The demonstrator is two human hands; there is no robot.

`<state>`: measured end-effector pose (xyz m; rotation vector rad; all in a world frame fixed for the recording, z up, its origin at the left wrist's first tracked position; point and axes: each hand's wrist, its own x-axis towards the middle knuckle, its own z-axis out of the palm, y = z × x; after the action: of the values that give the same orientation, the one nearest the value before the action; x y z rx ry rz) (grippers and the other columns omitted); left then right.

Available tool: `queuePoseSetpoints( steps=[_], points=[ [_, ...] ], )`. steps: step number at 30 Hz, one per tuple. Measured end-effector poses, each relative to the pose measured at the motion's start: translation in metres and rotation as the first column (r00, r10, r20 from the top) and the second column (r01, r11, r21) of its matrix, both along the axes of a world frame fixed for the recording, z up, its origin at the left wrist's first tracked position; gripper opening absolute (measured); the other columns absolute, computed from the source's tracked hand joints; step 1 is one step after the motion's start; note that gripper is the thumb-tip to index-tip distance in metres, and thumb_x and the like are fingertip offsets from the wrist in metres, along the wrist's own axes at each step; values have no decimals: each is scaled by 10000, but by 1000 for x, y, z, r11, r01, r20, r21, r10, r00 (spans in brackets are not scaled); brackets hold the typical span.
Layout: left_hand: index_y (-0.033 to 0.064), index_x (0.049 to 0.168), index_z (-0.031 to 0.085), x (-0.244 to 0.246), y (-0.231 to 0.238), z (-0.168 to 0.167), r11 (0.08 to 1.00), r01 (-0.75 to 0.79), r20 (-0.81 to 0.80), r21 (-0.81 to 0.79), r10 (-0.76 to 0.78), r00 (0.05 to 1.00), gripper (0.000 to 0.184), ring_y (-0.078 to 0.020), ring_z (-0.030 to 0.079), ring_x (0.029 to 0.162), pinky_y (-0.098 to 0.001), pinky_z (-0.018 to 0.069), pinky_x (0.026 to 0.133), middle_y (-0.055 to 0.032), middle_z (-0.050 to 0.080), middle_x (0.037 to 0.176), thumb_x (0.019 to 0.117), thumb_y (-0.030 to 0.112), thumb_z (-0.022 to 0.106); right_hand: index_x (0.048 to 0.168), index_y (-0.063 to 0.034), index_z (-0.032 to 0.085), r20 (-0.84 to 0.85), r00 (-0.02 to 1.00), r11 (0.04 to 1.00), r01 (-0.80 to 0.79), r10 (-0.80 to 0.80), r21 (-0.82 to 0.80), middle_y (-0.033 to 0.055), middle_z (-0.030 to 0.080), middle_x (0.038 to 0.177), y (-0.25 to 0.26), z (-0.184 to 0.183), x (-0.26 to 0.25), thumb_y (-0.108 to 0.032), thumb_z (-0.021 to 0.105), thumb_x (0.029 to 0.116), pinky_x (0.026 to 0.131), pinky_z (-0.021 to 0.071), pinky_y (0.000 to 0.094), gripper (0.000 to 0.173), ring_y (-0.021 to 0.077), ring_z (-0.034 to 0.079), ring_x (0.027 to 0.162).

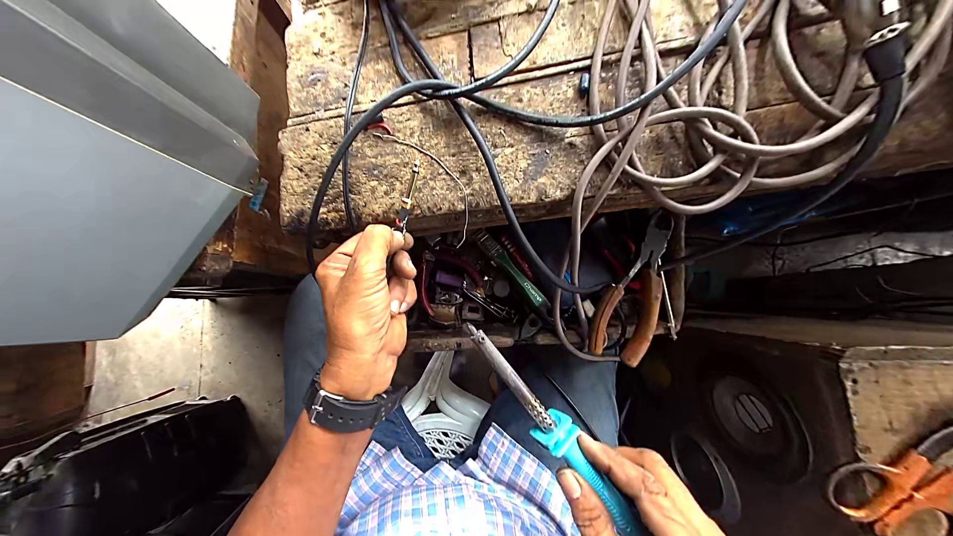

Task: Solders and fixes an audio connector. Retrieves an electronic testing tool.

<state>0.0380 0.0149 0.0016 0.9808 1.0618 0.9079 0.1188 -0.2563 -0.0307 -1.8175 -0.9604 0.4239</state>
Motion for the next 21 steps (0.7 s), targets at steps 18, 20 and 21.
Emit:
queuePoseSetpoints(
  steps=[18,20,21],
  points=[
    [136,944,689,-11,-5,0,994,107,-40,29,-106,994,201,-14,328,382,-143,301,344,45,539,632,1038,220,533,1043,-116,725,-93,983,986,160,-156,44,-52,664,922,-30,-18,4,-324,711,960,766,533,144,225,-10,625,861],
    [155,959,674,-13,-4,-2,986,162,-71,40,-159,985,158,-2,356,411,-136,318,371,73,541,652,1027,214,544,1077,-157,719,-157,956,963,260,-246,72,-98,704,927,-41,-26,6,-369,682,987,700,556,143,233,-31,647,791],
    [172,964,663,-15,-2,-3,982,184,-94,41,-179,979,142,0,368,432,-136,329,390,88,539,671,1024,218,542,1105,-140,691,-202,933,944,319,-298,85,-92,682,884,-47,-29,7,-375,676,997,608,537,159,259,-16,613,697]
  ],
)
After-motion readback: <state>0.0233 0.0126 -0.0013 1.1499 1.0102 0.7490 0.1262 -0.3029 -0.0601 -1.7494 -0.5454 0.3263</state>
